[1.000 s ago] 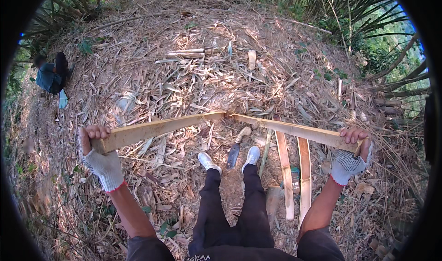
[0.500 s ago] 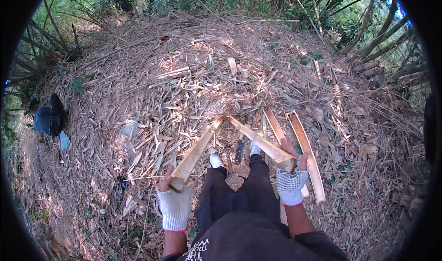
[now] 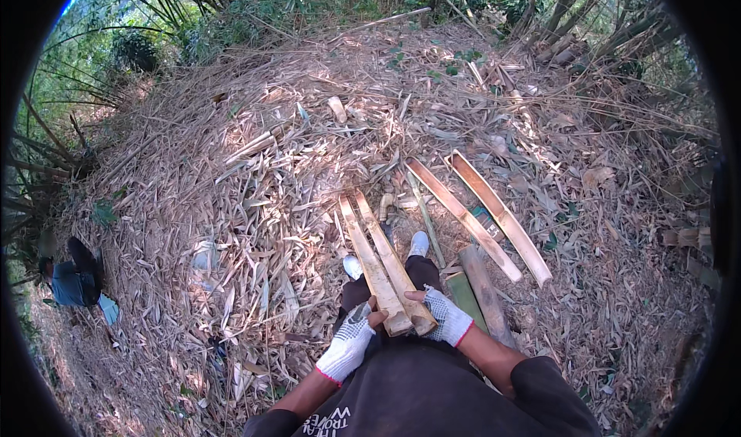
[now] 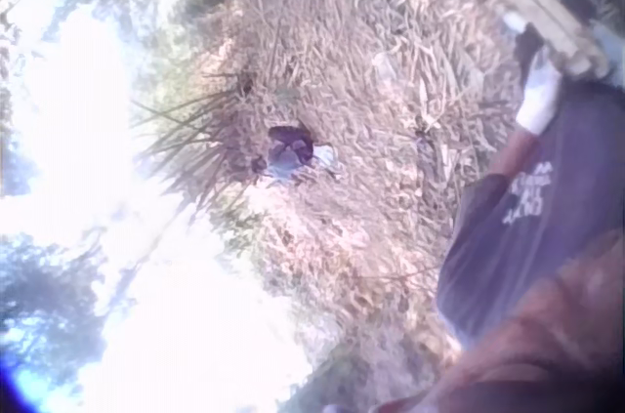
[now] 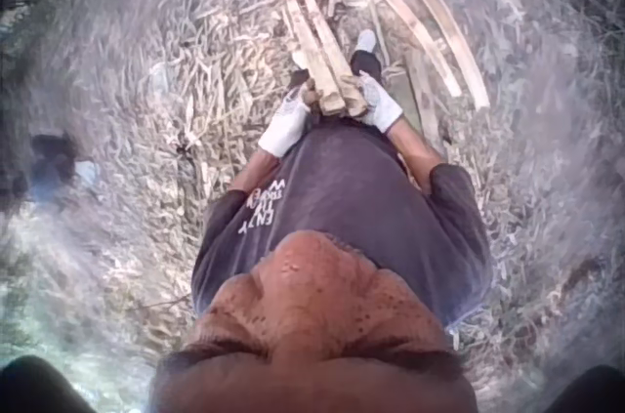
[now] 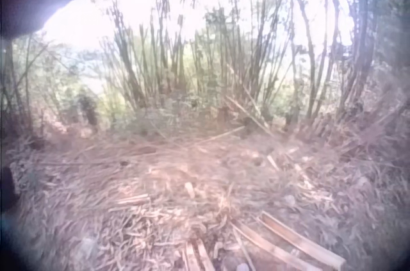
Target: The person uses a machete and a wooden mallet to split bamboo stalks into thin strips in a bamboo grove. They repeatedly position the bamboo, strike it with the mallet to drive the blade through, and separate the resulting pieces.
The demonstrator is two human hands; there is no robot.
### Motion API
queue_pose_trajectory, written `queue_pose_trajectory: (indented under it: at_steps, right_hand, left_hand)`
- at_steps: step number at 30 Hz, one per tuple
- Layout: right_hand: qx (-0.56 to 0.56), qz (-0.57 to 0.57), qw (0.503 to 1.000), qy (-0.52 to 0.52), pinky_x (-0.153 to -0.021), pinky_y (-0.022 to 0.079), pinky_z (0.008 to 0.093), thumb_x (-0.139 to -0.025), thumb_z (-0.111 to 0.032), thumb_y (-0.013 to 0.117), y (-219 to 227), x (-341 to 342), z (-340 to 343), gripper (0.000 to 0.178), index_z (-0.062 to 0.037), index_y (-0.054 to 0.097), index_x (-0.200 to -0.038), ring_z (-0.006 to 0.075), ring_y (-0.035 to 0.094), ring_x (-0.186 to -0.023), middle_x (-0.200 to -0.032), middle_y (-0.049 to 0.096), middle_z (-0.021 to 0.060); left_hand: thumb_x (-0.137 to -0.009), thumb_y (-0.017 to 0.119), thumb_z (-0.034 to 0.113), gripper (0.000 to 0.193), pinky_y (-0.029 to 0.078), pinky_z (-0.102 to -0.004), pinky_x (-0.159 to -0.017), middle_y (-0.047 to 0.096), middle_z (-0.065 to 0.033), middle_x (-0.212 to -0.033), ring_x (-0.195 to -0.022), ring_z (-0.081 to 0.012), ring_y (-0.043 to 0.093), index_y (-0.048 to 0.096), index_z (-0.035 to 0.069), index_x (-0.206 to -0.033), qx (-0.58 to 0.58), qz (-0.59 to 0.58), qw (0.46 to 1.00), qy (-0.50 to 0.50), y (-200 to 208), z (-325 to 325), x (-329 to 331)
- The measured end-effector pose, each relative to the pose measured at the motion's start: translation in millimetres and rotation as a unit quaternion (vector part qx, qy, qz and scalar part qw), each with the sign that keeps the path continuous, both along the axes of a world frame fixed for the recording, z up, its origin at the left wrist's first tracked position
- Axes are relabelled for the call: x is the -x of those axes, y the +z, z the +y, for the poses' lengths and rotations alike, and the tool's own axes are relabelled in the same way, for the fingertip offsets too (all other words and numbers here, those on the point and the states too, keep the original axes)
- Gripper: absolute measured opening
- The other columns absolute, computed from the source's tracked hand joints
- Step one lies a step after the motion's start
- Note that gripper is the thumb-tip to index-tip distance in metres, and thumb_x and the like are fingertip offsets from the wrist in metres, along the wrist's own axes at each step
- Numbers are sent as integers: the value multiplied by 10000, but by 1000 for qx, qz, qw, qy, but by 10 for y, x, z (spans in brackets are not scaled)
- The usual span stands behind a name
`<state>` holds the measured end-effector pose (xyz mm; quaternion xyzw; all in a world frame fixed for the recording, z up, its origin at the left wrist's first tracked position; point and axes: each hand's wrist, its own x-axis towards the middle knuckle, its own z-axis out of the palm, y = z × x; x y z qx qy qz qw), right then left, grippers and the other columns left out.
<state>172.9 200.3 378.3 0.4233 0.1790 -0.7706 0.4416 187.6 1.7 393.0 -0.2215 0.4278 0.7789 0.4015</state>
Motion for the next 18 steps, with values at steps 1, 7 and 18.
queue_pose_trajectory:
  at_steps: [1, 7, 18]
  right_hand:
    - [13, -1, 1000, 5, -784, 576, 355, -892, -197, 595, 71, 26, 12, 487, 54, 464, -1288, 268, 675, -925, -1112, 639, 180]
    - [41, 32, 998, -16, -639, 576, 300, -887, -150, 643, -234, -226, 98, 440, 25, 488, -1260, 192, 686, -788, -1002, 663, 123]
    - [29, 25, 990, -138, -526, 526, 311, -840, -198, 654, -584, -562, -366, 249, 2, 599, -979, 195, 650, -634, -781, 659, 98]
  left_hand:
    - [-892, 541, 195, 497, 396, -283, -983, 593, -111, -1195, -1100, -182, 549, 457, -49, -1317, 22, 32, 999, -36, 3, -14, 22]
    - [-934, 563, 345, 421, 437, -272, -777, 638, -28, -943, -851, -109, 566, 627, -26, -1123, 87, 11, 990, -109, -559, -314, 67]
    - [-887, 586, 383, 361, 527, -354, -666, 647, -69, -788, -707, -230, 625, 638, 61, -1045, 179, -107, 968, 139, -1771, 117, 443]
